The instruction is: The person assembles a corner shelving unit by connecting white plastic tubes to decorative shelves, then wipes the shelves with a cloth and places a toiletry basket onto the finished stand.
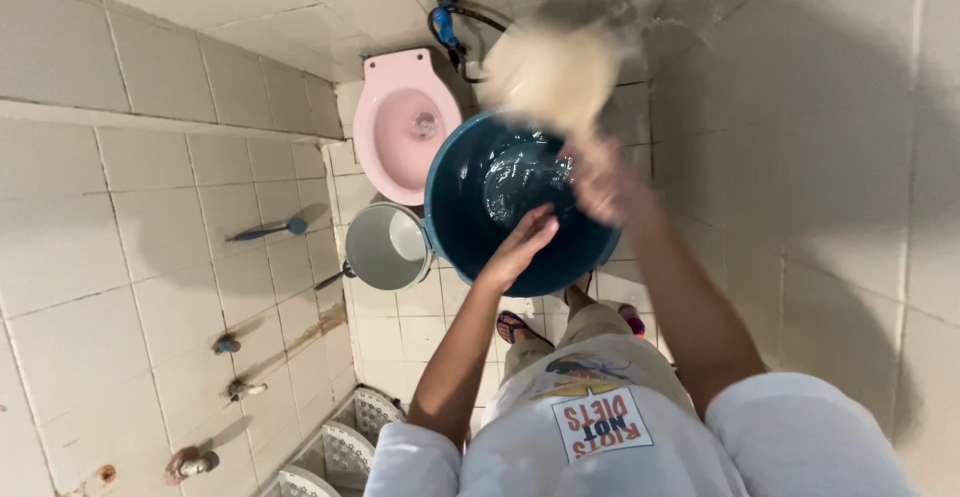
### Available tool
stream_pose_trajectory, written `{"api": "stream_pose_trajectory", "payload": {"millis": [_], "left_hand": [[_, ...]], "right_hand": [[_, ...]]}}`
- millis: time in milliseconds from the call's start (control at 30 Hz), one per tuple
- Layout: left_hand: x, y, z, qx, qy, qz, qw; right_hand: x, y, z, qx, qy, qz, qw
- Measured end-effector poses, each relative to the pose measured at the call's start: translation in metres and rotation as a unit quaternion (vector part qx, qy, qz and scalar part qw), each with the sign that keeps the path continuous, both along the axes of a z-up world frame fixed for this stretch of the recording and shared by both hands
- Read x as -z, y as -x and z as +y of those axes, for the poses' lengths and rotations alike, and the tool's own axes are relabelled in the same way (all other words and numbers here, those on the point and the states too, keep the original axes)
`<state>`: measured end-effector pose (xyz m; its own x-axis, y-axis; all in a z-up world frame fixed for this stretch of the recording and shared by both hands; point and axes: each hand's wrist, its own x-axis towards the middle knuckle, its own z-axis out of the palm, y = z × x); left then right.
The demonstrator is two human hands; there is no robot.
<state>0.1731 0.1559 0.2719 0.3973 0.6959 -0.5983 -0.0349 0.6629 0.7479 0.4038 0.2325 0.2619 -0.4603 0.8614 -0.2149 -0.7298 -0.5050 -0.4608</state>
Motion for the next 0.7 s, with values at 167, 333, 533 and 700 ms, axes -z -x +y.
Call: {"api": "stream_pose_trajectory", "payload": {"millis": [167, 333, 533, 700], "left_hand": [[0.053, 0.024, -0.014, -0.177, 0.132, 0.028, 0.975], [0.072, 0.099, -0.094, -0.294, 0.163, -0.026, 0.941], [0.079, 0.166, -0.170, -0.398, 0.077, 0.081, 0.911], [0.096, 0.224, -0.239, -0.528, 0.106, 0.077, 0.839]], "right_hand": [[0.101, 0.115, -0.114, -0.159, 0.116, -0.201, 0.960], [0.126, 0.127, -0.160, -0.263, 0.012, -0.162, 0.951], [0.168, 0.141, -0.221, -0.350, -0.386, -0.716, 0.465], [0.207, 0.178, -0.245, -0.436, -0.351, -0.747, 0.358]]}}
